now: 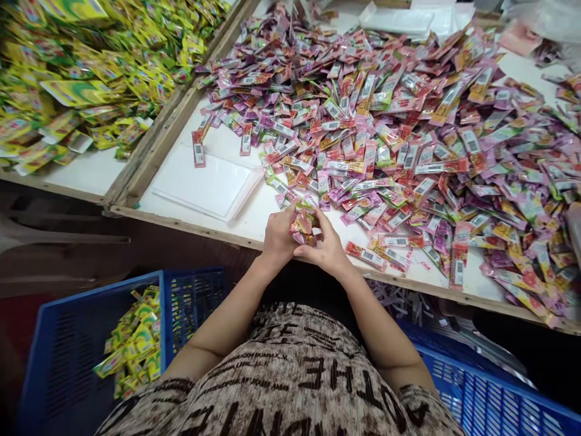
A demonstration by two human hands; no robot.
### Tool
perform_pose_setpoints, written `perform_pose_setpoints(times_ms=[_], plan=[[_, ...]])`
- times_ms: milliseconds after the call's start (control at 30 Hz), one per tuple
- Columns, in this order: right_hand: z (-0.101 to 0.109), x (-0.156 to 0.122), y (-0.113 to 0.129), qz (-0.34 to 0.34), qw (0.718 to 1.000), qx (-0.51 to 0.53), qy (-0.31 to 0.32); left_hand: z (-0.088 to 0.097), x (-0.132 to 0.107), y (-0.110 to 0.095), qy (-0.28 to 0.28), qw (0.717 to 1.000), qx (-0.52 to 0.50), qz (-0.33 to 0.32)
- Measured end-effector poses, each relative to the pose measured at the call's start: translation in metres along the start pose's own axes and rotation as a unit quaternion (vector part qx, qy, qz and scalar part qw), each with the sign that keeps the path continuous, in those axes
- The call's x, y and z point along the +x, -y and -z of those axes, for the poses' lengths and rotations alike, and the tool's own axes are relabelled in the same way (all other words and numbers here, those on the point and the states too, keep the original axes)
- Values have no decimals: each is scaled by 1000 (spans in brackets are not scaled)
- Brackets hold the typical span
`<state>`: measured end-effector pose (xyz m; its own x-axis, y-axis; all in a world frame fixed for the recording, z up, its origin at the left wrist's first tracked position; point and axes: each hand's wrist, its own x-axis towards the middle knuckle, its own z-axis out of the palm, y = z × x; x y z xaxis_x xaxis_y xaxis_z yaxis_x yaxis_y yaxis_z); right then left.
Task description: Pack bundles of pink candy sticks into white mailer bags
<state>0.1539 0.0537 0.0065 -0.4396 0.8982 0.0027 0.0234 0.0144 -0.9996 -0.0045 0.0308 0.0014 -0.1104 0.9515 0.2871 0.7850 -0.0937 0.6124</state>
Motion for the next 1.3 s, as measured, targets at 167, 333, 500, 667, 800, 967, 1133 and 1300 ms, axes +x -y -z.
perform_pose_setpoints(times_ms=[167,333,500,667,800,967,1133,1300], plan=[[-9,8,-2,-72,995,36,-64,2,3,-9,46,998,37,9],[-6,18,-10,-120,983,102,-93,-1,8,-10,70,993,-30,88],[10,17,-6,-131,980,123,-84,10,15,16,-14,895,-366,256],[34,16,-8,-128,989,-27,-67,62,24,66,-151,767,-520,344],[43,28,-5,-95,979,-179,-12,87,23,93,-156,691,-637,303],[54,58,8,17,938,-347,-16,83,20,103,-132,631,-715,271],[49,101,22,67,916,-395,4,85,16,104,-117,589,-752,273],[-9,183,38,160,860,-472,110,86,13,104,-110,568,-774,258]])
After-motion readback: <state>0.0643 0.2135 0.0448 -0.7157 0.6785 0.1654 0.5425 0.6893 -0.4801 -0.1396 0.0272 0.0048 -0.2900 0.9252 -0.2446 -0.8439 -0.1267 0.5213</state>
